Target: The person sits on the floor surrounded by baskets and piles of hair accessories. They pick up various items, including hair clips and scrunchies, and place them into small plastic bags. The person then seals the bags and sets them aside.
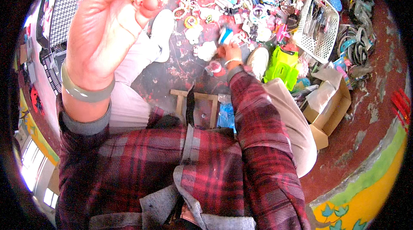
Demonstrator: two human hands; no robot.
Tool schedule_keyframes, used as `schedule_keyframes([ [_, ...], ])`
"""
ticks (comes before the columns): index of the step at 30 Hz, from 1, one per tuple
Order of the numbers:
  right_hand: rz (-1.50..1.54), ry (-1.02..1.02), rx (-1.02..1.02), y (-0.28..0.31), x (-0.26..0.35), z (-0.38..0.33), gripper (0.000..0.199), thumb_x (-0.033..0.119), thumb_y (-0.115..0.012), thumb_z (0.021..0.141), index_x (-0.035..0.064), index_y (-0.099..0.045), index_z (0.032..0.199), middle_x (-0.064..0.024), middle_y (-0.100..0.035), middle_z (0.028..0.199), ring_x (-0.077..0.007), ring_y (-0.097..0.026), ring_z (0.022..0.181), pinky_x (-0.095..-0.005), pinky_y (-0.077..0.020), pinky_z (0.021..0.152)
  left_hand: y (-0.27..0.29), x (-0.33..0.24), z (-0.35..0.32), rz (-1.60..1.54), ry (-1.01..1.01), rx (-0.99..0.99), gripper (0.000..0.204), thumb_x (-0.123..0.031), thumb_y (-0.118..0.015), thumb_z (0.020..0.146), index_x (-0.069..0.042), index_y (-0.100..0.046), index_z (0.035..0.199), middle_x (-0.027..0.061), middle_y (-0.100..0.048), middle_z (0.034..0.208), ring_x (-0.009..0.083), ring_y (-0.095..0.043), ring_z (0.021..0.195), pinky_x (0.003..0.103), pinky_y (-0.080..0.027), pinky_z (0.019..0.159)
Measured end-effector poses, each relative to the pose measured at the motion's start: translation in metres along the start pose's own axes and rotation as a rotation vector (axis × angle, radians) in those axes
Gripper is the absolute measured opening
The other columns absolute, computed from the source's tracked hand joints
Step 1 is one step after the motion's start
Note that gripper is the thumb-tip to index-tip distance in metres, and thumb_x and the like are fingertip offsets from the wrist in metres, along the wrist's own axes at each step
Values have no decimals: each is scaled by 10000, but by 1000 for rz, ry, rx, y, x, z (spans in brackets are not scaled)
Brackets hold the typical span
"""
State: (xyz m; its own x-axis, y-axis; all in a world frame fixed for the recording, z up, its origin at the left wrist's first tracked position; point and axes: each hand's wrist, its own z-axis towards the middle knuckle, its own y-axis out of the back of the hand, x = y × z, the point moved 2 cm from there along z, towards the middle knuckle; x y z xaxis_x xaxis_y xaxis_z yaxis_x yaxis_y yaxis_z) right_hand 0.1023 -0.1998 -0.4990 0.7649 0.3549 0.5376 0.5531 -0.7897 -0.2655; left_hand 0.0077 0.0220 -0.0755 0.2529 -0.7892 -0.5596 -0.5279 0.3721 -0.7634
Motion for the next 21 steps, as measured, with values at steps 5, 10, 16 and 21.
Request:
schedule_keyframes([
  [5,-1137,206,18,2,43,-7,275,217,-538,804,77,-495,1037,-199,-608,865,-329,-612,732,-398,-502,627,-3,-2,1,29,-38,-99,189,-66,-459,858,70,-533,967,117,-587,874,184,-568,800,293,-465,738],
  [10,-1915,294,240,-18,-10,-61,435,340,-593,746,167,-437,1114,-173,-505,1029,-329,-593,849,-425,-495,702,2,-1,3,14,-23,-76,192,-71,-462,859,73,-542,959,120,-588,881,184,-569,799,297,-467,738],
  [16,-2244,407,241,-49,-11,-78,369,330,-560,787,162,-446,1094,-139,-483,1018,-293,-591,811,-392,-510,632,10,-2,9,52,14,3,190,-80,-460,862,66,-555,939,111,-586,868,179,-566,782,293,-467,730],
  [21,-1868,380,16,-30,23,-36,403,339,-602,751,102,-480,1054,-186,-541,1004,-317,-603,772,-406,-494,651,4,1,7,37,4,-66,180,-80,-467,858,60,-556,929,106,-579,853,178,-558,769,284,-465,717],
])
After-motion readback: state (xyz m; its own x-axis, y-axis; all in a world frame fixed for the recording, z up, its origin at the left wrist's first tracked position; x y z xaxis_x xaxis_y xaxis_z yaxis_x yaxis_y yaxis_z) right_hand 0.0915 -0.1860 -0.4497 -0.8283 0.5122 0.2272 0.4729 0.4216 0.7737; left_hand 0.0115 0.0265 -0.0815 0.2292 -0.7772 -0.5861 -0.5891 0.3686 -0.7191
